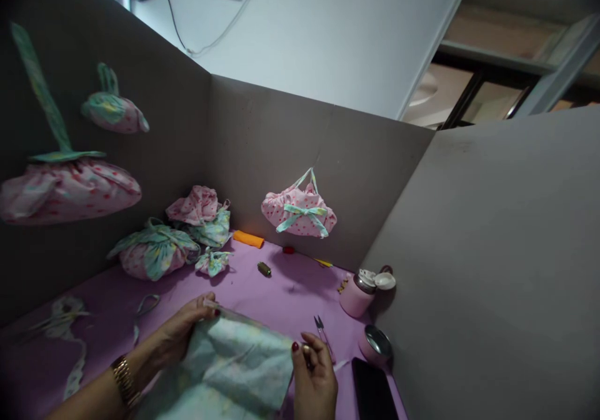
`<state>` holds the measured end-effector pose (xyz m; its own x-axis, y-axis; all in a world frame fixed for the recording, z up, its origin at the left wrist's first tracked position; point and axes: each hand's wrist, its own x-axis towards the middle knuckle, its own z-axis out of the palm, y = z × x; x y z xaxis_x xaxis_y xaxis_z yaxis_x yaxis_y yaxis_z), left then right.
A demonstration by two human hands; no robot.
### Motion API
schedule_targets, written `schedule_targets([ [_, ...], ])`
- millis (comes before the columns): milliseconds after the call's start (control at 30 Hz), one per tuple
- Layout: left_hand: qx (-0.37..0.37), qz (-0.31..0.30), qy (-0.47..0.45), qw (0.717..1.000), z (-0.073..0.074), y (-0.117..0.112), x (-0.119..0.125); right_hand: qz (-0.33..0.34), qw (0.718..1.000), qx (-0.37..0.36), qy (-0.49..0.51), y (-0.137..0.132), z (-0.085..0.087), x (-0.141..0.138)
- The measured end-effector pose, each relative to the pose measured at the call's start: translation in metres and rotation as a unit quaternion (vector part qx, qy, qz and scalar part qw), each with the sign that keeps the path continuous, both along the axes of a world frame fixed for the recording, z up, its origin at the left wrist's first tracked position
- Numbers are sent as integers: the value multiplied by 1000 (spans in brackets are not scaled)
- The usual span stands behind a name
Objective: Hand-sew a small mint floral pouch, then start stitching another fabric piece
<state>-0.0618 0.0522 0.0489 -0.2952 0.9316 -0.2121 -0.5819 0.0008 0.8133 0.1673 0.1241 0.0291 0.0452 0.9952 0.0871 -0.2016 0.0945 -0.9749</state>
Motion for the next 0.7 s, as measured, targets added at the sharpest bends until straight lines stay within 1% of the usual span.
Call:
schedule_targets([
  [167,0,-32,8,999,-1,0,0,7,1000,11,-19,1,7,1],
  [300,-9,-60,48,997,4,-1,-4,26,998,31,-39,2,15,4],
  [367,-9,-71,67,995,6,-1,-7,24,998,40,-42,2,18,5],
  [467,-9,-86,83,993,5,1,-10,16,997,52,-45,2,21,5],
  [600,-10,-84,101,991,2,2,-13,-10,996,65,-52,1,19,0],
  [700,-4,-68,111,991,3,0,-11,-35,995,70,-56,-2,15,-5],
])
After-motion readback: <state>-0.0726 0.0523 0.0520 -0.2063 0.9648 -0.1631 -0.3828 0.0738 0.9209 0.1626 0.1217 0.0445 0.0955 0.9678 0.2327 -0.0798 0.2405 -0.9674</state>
